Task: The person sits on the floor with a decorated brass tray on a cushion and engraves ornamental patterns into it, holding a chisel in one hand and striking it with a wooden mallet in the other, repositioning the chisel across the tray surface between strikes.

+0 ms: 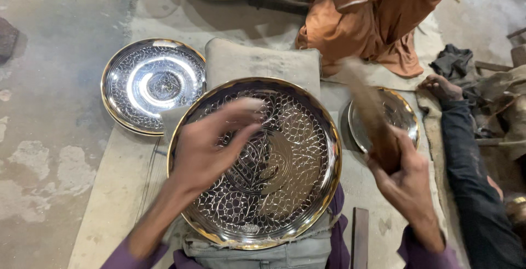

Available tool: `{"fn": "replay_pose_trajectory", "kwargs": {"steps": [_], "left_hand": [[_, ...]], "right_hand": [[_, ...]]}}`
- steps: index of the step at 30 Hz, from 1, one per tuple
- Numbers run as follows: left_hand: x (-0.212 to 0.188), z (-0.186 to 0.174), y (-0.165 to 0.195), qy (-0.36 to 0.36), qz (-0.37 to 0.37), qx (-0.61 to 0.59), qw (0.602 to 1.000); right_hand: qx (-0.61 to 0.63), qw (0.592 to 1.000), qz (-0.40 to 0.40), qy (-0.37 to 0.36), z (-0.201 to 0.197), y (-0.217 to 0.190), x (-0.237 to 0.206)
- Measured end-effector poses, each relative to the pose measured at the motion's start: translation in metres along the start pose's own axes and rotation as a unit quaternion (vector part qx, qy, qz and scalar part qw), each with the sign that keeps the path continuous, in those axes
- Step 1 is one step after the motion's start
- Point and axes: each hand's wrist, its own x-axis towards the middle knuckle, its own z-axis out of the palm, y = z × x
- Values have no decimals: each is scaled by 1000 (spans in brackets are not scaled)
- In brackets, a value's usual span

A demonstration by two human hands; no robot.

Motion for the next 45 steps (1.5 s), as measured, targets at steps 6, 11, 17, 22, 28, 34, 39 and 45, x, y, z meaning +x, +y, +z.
{"fn": "replay_pose_trajectory", "kwargs": {"steps": [6,11,17,22,28,34,39,45], "left_hand": [[-69,-57,-3,246,-117,-8,962],[-98,-75,-13,210,-315,114,918],[-96,-71,-24,121,-317,114,934],[-94,-61,-26,95,-299,129,941],[-68,-66,-34,65,-307,163,935],[-21,-56,-41,105,-189,149,965],[-37,-58,-34,130,-157,95,974],[-101,-68,-39,115,-316,163,928]], "right_hand": [[232,965,120,-16,19,-5,-9],[250,961,117,-25,28,-14,4],[209,972,103,-22,33,-19,-1],[222,965,137,-17,39,-12,-11],[223,959,168,-54,47,-3,-32],[267,941,184,-93,53,-4,-69],[278,945,165,-44,53,-4,-63],[249,953,171,-10,47,-8,-41]]}}
